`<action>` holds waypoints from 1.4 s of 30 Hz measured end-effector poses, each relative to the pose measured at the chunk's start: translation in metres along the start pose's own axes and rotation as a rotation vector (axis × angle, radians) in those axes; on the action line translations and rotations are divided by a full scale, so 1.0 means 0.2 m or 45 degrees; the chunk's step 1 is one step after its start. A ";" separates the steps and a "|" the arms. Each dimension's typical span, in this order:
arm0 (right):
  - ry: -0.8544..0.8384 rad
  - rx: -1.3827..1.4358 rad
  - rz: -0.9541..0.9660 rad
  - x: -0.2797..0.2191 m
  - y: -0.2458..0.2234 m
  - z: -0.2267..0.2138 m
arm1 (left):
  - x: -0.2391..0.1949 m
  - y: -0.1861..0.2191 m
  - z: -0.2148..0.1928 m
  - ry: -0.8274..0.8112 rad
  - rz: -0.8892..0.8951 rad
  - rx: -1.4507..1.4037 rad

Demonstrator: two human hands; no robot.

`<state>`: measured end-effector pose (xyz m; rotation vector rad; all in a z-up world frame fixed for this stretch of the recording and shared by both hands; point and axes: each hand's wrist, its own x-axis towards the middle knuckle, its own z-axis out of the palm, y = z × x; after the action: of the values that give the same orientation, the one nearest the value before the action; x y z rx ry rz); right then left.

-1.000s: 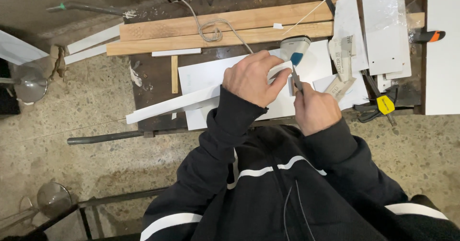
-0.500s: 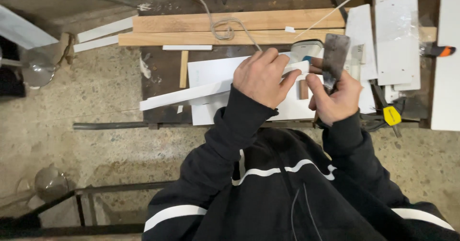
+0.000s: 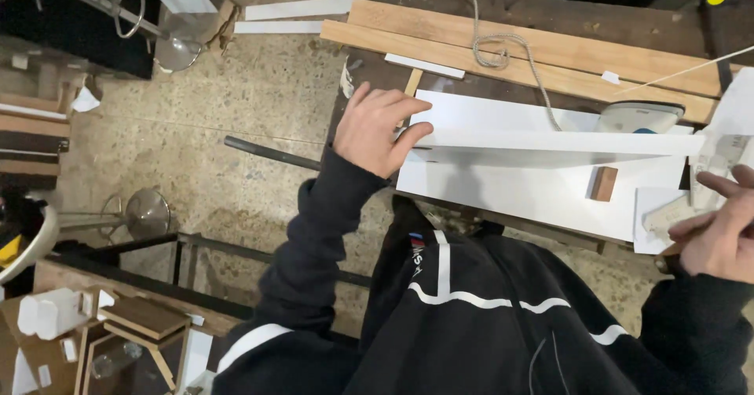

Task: Apply edge banding to a wooden panel using an iron and trimming tools.

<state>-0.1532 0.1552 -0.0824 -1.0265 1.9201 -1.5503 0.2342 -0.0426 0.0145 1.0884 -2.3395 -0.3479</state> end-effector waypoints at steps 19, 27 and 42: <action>-0.063 -0.432 0.311 -0.97 -0.63 1.45 | 0.55 -0.26 0.29 -1.185 0.873 -0.580; 0.259 -0.232 0.019 -0.86 -0.57 1.66 | 0.52 -0.34 0.36 -1.304 0.709 -0.914; 0.328 -0.254 0.027 -1.00 -0.56 1.62 | 0.40 -0.46 0.42 -1.111 0.793 -1.201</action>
<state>0.2399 0.1044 -0.0768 -0.9170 2.2923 -1.5670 0.2027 -0.1617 -0.0666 -0.3296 -2.4752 -1.6822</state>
